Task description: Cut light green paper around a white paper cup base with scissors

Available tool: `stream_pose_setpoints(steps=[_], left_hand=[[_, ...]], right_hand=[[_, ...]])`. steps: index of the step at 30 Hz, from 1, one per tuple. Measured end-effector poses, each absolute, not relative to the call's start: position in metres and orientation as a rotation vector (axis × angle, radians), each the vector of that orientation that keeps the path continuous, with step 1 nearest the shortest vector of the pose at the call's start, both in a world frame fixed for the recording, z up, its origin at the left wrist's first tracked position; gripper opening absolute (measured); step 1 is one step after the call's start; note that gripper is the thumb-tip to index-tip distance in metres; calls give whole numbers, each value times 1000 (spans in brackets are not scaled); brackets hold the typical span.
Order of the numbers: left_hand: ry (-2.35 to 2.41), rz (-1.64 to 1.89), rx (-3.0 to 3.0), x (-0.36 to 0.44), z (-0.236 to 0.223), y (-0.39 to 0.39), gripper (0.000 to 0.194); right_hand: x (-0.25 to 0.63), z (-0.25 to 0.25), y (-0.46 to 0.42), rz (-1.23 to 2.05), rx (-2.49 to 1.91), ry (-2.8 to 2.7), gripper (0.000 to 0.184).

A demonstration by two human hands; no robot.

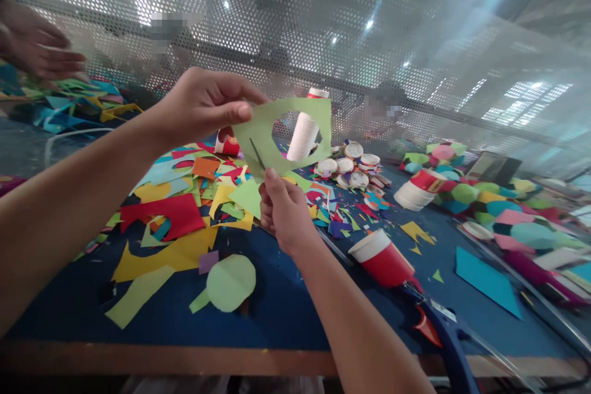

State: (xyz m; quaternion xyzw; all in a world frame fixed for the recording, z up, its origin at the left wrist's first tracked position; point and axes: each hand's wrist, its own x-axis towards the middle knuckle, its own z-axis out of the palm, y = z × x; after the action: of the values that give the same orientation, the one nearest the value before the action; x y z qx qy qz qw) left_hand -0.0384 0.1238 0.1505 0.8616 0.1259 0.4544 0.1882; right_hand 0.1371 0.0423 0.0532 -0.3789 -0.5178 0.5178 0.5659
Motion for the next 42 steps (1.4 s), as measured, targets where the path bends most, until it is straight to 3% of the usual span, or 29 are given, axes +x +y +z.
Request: stream_pose_setpoints(steps=[8,22,28,42], left_hand=[[420,1228,2310,-60,166,122,69],[518,1103,2424,-66,170,119,48],[590,1012,2487,-59,171,109,57],[793,815,2522,-44,161,112,41]], right_hand=[[140,55,43,1156,-856,-1200,66],[141,58,43,1100,-840,-1211,67],[141,56,43,1094,-825,-1221,69],[139,57,44,1087,-802,-1169,69]])
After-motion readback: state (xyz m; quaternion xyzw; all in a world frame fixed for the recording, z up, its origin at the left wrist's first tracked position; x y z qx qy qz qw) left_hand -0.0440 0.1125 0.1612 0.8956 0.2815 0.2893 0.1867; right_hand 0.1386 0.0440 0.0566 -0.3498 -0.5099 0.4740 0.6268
